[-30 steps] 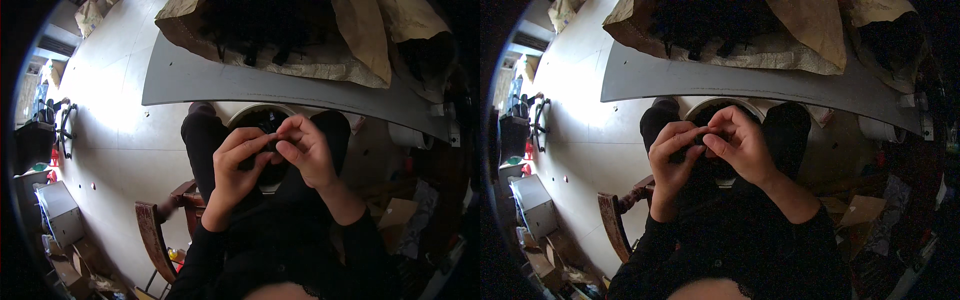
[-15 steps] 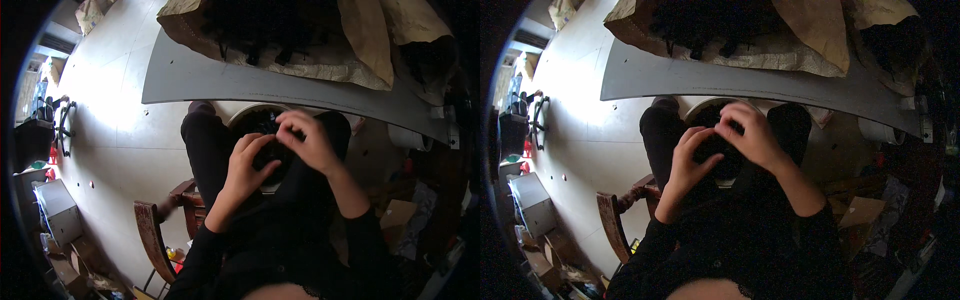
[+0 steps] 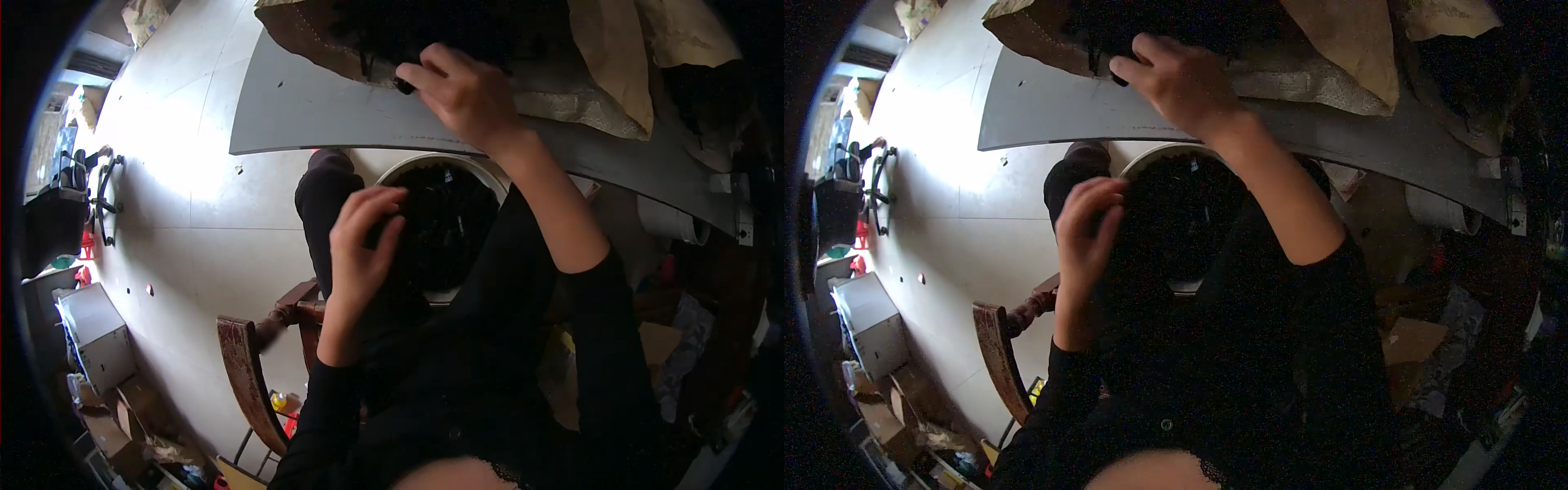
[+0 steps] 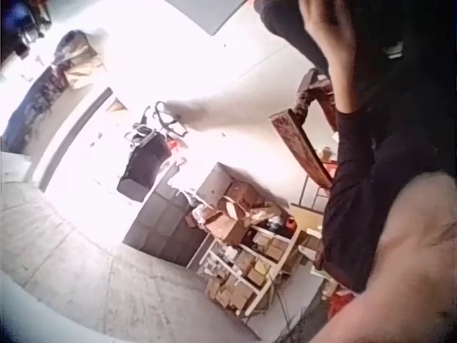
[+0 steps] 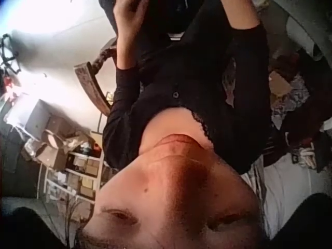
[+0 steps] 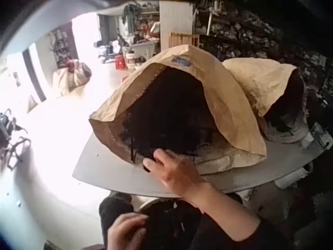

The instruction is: Sorting small black items from a large bag into a plastic bowl.

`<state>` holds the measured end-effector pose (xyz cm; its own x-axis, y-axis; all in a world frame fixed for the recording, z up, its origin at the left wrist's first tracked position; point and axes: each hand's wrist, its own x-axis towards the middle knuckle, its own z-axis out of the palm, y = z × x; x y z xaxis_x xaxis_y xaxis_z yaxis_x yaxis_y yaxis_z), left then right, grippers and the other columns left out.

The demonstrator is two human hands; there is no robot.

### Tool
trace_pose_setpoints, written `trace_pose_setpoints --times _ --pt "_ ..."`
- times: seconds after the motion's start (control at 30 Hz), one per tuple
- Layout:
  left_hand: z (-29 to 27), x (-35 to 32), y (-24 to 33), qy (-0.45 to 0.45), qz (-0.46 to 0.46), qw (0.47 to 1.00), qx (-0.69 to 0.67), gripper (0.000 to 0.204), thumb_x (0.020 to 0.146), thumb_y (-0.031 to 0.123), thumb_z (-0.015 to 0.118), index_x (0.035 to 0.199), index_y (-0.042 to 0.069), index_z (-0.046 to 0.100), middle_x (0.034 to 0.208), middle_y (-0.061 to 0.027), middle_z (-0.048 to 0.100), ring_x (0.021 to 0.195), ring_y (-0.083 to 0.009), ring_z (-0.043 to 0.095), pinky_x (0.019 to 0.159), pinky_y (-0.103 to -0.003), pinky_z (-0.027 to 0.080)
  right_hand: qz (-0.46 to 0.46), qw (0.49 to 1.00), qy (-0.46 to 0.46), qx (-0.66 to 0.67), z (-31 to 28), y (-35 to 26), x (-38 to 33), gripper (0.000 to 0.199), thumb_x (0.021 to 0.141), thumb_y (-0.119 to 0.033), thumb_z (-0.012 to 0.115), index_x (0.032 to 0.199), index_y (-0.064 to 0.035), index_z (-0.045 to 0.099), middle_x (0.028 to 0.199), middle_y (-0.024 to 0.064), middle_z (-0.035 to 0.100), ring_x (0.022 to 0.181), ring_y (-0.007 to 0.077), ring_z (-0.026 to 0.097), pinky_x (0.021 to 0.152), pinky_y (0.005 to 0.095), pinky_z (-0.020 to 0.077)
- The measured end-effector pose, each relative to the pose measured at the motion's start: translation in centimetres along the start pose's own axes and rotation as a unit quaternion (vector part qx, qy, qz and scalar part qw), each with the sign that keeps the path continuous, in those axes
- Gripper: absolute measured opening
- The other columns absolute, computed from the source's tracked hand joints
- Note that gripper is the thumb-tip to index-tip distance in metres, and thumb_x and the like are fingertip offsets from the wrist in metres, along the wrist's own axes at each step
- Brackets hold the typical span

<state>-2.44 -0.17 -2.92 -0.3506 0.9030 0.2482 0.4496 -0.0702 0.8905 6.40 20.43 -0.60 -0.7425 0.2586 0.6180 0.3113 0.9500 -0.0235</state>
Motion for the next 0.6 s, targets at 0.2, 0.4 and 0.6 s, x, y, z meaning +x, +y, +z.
trace_pose_setpoints --times 0.2,0.4,0.6 --pt "-0.5 2.6 3.3 0.087 0.031 0.989 -0.114 0.039 0.071 -0.008 0.058 0.109 0.001 0.058 0.115 -0.0147 0.048 0.077 -0.0144 0.058 0.075 -0.025 0.046 0.117 0.888 -0.079 0.437 -5.0 -3.9 -1.9 0.027 0.070 -0.009 0.070 0.093 -0.0040 0.057 0.091 0.0031 0.057 0.081 0.0141 0.056 0.076 0.0262 0.0448" --pt "-0.8 1.8 1.9 -0.007 0.040 0.969 -0.243 0.024 0.068 -0.005 0.067 0.090 -0.005 0.058 0.092 -0.0126 0.057 0.081 -0.0178 0.055 0.074 -0.027 0.045 0.361 0.492 -0.148 0.778 -6.6 -7.3 -5.8 0.041 0.082 -0.026 0.063 0.107 0.0005 0.046 0.083 0.0074 0.058 0.073 0.0121 0.055 0.067 0.0228 0.0437" --pt "-0.2 0.8 2.6 -0.005 0.003 0.962 -0.273 0.021 0.067 -0.005 0.068 0.085 -0.005 0.058 0.090 -0.0106 0.058 0.076 -0.0150 0.055 0.069 -0.024 0.044 0.377 0.400 -0.033 0.835 -5.9 -8.9 -8.1 0.050 0.075 -0.040 0.068 0.098 -0.0045 0.042 0.077 0.0047 0.053 0.071 0.0126 0.055 0.067 0.0243 0.0441"
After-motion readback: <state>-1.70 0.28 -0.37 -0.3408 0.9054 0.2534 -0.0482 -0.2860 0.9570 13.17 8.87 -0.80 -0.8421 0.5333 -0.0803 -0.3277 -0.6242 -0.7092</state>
